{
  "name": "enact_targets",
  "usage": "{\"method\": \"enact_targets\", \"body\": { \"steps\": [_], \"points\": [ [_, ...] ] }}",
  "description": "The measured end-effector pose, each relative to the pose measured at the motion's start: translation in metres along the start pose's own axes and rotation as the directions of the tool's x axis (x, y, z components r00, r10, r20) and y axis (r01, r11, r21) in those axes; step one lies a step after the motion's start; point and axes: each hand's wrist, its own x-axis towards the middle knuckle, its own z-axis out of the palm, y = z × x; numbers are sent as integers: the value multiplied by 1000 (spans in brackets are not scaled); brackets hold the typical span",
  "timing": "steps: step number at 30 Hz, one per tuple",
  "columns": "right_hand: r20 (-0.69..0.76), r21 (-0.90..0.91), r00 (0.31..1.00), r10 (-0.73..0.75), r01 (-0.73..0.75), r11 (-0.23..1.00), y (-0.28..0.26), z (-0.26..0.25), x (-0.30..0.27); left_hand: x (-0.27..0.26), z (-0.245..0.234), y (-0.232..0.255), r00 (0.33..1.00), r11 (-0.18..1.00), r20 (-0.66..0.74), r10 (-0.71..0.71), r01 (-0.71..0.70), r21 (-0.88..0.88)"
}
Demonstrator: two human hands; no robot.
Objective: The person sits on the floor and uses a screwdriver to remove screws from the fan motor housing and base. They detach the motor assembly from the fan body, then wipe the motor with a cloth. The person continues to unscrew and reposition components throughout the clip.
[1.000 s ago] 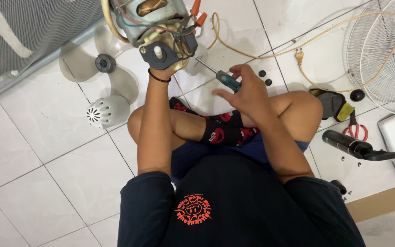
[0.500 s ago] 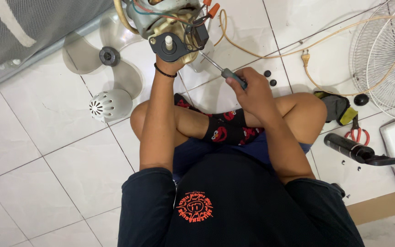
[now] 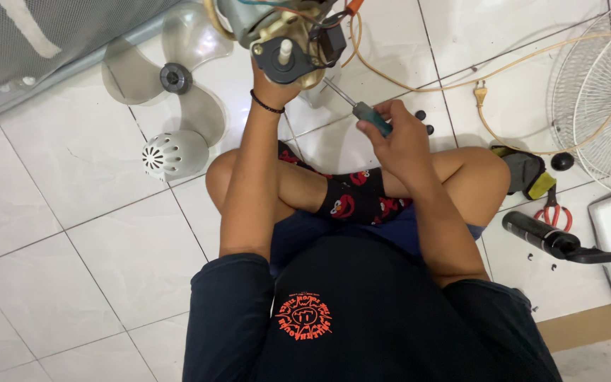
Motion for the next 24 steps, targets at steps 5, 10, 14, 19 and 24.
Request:
{"method": "enact_targets", "body": {
  "steps": [5, 10, 14, 19, 24],
  "points": [
    [120, -91, 983, 140, -130, 987, 6, -1, 4, 21, -4, 26, 949, 907, 85, -304, 316, -278],
    [-55, -9, 994, -91, 91, 996, -2, -4, 0, 43, -9, 48, 999, 980, -21, -50, 45, -193],
    [-117, -75, 990, -73, 64, 995, 2, -4, -5, 56, -12, 65, 997, 987, -2, -74, 73, -141],
    [-40, -145, 994, -98, 91, 985, 18, -2, -4, 64, -9, 71, 978, 919, 71, -197, 209, -333],
    [-49, -49, 985, -165, 163, 985, 11, 1, -2, 60, 6, 66, 966, 918, -123, -226, 169, -359]
  ]
}}
